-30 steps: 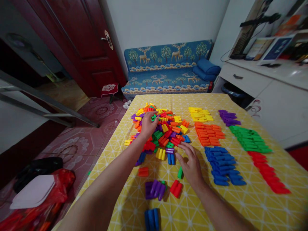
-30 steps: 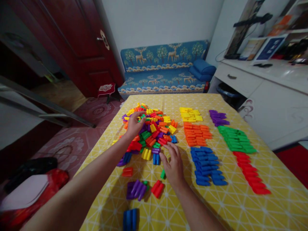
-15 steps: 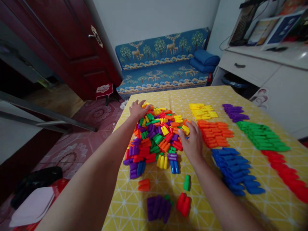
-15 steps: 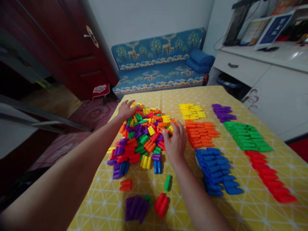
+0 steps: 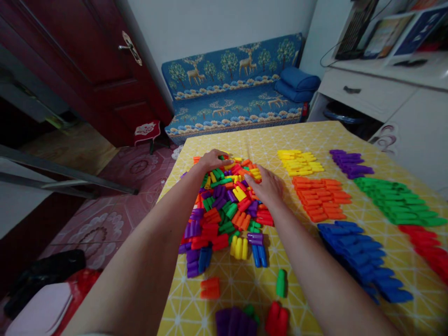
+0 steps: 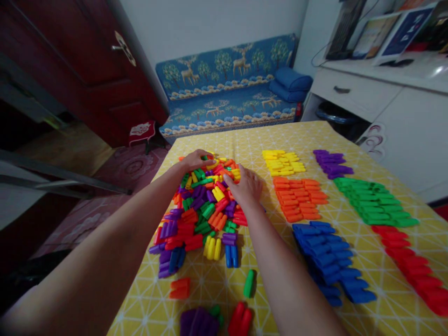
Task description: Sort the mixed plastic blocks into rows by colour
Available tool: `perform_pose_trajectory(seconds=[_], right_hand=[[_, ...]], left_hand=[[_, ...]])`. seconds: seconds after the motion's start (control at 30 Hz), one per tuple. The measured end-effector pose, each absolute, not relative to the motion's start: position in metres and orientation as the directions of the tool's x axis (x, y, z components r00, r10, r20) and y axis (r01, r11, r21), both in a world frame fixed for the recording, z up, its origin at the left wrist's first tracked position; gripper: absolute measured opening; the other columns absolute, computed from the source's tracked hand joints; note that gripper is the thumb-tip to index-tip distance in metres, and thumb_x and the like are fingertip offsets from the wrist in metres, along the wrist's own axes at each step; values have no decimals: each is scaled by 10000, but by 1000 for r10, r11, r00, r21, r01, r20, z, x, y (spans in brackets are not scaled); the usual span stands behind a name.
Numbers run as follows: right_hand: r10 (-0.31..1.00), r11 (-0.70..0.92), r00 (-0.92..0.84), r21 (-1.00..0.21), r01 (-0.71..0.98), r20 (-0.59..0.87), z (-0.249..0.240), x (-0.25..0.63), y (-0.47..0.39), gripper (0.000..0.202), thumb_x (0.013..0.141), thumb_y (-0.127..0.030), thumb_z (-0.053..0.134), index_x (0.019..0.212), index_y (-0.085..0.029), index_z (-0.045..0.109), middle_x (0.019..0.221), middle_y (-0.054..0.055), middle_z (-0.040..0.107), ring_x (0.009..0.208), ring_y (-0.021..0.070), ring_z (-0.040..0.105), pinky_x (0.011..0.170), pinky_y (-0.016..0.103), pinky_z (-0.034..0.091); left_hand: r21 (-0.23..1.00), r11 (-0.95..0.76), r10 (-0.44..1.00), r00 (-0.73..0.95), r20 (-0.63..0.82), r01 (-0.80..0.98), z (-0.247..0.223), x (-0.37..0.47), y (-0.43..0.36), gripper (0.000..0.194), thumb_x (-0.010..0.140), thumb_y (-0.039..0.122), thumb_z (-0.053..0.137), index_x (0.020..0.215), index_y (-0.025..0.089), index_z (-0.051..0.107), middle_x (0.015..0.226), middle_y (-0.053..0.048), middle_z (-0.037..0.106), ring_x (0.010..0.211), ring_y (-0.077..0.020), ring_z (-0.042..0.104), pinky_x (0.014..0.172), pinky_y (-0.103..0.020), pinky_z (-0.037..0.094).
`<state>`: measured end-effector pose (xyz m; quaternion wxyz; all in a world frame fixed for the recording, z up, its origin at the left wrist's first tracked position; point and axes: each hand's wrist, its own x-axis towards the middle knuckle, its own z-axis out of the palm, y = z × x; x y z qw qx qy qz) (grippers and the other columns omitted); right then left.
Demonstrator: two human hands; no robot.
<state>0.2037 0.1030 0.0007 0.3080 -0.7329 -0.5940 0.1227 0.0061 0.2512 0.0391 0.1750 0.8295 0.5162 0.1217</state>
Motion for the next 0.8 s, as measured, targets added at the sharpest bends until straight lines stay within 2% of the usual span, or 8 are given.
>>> perform_pose_trajectory(seconds=[0.17,0.3,0.47,0.53,0.6,0.67,0.8], right_hand=[[969,36,130,-642,766,210,5,194,104,620,845,-544,572,1364,-208,529,1365,96,580,1264,290,512,1086,463,339],[964,105,91,-672,733,250,10,188,89,569,845,-516,578,1312,-190,576,1274,96,640,1220,279,540,1068,444,371],[948,178,44,-640,747,315,19,183,56,619,863,-527,553,1370,-172,519,1306,136,603,1233,286,521,1028,447,419],[940,218,-2,-597,772,340,21,182,40,634,872,-502,554,1407,-169,481,1325,144,586,1236,291,514,1017,444,429],[929,265,-64,-535,802,364,21,182,23,633,884,-456,553,1434,-161,450,1339,149,574,1239,292,504,1024,448,418],[914,312,-127,-470,826,384,18,182,8,611,889,-400,559,1448,-187,437,1368,135,555,1263,292,481,1041,464,395],[890,361,-190,-385,849,415,9,186,-15,574,874,-259,575,1436,-271,458,1419,88,522,1307,291,446,1082,516,321]], left_hand=[[276,-528,836,549,2,803,54,13,220,485,771,596,622,1097,254,730,1115,-16,726,1065,-231,640,974,-288,442],[258,-587,800,599,38,768,67,12,184,488,782,536,647,1172,247,696,1112,-36,733,1070,-246,649,957,-304,464],[212,-672,740,660,134,710,71,8,119,479,846,402,599,1279,199,618,1249,-98,666,1176,-272,592,1039,-396,435],[202,-668,744,646,168,716,67,5,89,565,826,380,631,1352,191,550,1372,-129,575,1273,-296,519,1091,-454,390],[225,-641,767,613,188,734,62,2,59,639,810,368,664,1401,194,494,1461,-144,483,1366,-325,417,1120,-503,352],[285,-629,777,598,198,723,54,0,33,663,809,387,680,1415,218,472,1461,-121,489,1416,-335,339,1144,-538,309],[437,-542,839,494,230,718,37,1,-3,628,833,344,665,1418,235,464,1504,-137,428,1379,-312,411,1144,-539,309]])
